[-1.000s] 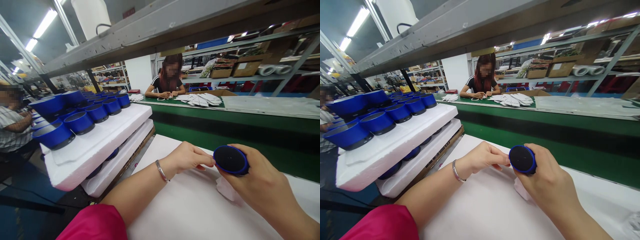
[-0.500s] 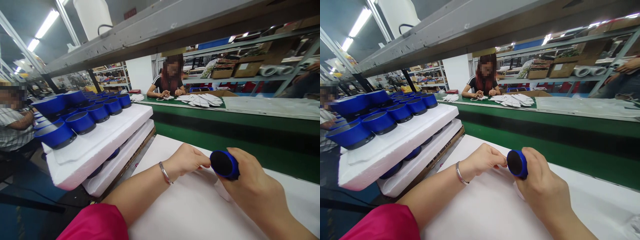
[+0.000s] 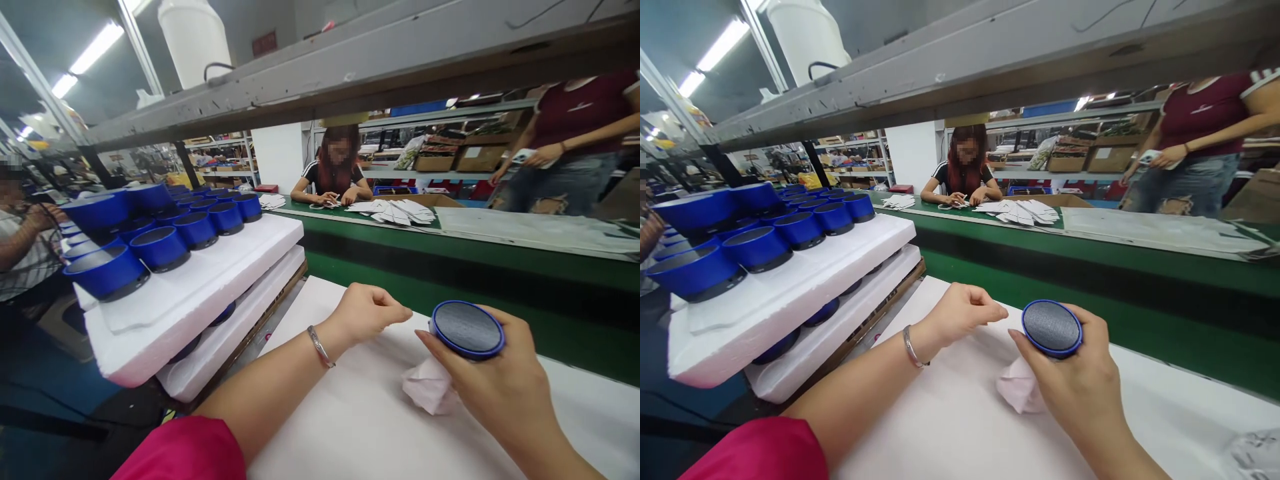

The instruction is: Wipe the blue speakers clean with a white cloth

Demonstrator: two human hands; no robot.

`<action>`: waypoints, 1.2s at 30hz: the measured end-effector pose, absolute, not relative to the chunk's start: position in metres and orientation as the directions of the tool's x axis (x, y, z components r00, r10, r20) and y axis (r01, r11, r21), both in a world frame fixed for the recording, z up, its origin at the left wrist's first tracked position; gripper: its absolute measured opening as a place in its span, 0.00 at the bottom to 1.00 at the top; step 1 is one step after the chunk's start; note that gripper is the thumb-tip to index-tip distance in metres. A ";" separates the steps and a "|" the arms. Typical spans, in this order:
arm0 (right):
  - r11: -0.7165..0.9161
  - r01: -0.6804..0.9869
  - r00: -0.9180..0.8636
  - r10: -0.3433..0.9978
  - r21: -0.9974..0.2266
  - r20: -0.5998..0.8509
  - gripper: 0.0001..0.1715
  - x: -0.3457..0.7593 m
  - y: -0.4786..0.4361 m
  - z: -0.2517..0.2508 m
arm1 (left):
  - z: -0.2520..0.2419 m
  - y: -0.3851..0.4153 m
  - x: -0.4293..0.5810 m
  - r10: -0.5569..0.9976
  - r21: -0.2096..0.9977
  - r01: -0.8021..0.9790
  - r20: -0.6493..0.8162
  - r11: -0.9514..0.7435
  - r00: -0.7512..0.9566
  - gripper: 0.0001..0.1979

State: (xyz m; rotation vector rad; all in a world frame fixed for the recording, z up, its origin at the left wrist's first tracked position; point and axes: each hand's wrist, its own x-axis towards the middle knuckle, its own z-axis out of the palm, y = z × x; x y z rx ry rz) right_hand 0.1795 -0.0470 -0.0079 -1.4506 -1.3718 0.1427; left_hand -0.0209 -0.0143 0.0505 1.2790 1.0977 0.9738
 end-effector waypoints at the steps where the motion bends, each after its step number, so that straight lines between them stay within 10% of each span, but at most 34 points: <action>1: 0.238 0.612 0.340 0.782 -0.754 0.522 0.53 0.176 -0.049 -0.007 | 0.050 -0.015 -0.021 0.971 0.999 0.025 -0.038 0.033 0.235 0.10; 8: 0.309 0.638 0.261 0.774 -0.705 0.576 0.44 0.180 -0.051 -0.016 | 0.045 -0.022 -0.018 0.842 0.972 -0.006 0.208 -0.237 0.497 0.35; 21: 0.415 0.764 0.035 0.738 -0.494 0.673 0.37 0.188 -0.049 -0.024 | 0.036 -0.023 -0.013 0.850 0.993 -0.071 0.117 -0.094 0.514 0.41; 36: 0.269 0.555 -0.040 0.954 -0.787 0.298 0.34 0.173 -0.043 -0.040 | 0.011 -0.018 -0.010 0.860 0.996 -0.061 -0.031 0.072 0.509 0.50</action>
